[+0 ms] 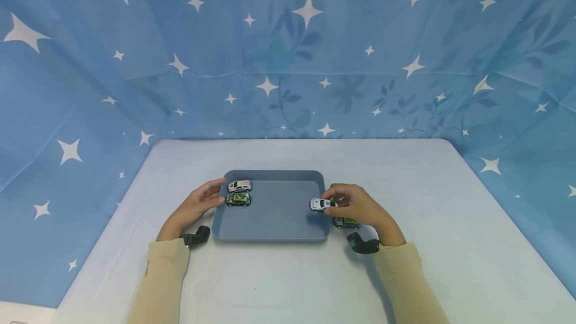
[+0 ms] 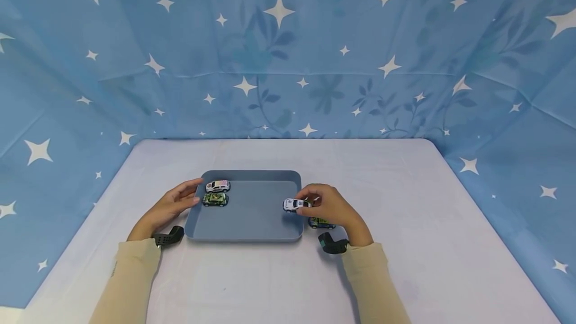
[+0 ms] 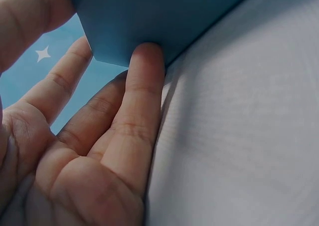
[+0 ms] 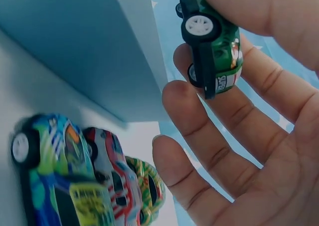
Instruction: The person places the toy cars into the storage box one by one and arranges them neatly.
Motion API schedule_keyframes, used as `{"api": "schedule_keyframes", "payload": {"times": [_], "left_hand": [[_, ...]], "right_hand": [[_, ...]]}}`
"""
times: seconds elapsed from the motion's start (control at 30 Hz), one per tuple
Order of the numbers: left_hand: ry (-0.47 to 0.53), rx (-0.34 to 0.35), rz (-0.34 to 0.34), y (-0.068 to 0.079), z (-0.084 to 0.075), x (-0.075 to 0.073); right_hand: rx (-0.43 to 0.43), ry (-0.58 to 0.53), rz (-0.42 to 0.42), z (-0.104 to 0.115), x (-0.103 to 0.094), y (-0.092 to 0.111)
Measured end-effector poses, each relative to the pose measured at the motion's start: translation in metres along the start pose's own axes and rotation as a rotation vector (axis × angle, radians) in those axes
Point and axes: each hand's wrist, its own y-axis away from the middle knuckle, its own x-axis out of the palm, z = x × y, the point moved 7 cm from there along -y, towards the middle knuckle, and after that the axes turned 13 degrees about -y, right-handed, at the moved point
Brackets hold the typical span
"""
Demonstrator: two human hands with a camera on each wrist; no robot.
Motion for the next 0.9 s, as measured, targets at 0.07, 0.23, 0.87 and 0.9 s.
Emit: {"api": "schedule_keyframes", "payload": {"times": [0.07, 0.23, 0.87, 0.9], "left_hand": [[0.0, 0.001, -0.001, 0.0, 0.0, 0.0], [-0.006, 0.003, -0.004, 0.0, -0.001, -0.001], [-0.02, 0.013, -0.002, -0.001, 0.002, -0.001], [-0.017, 0.012, -0.001, -0.001, 0.002, -0.001]], "right_hand": [[0.004, -0.011, 0.001, 0.0, 0.002, -0.002], [0.007, -0.019, 0.008, 0.0, 0.008, -0.007], [-0.019, 0.106, -0.028, 0.013, 0.027, -0.019], [-0.027, 0.11, -0.025, 0.014, 0.029, -0.02]]}}
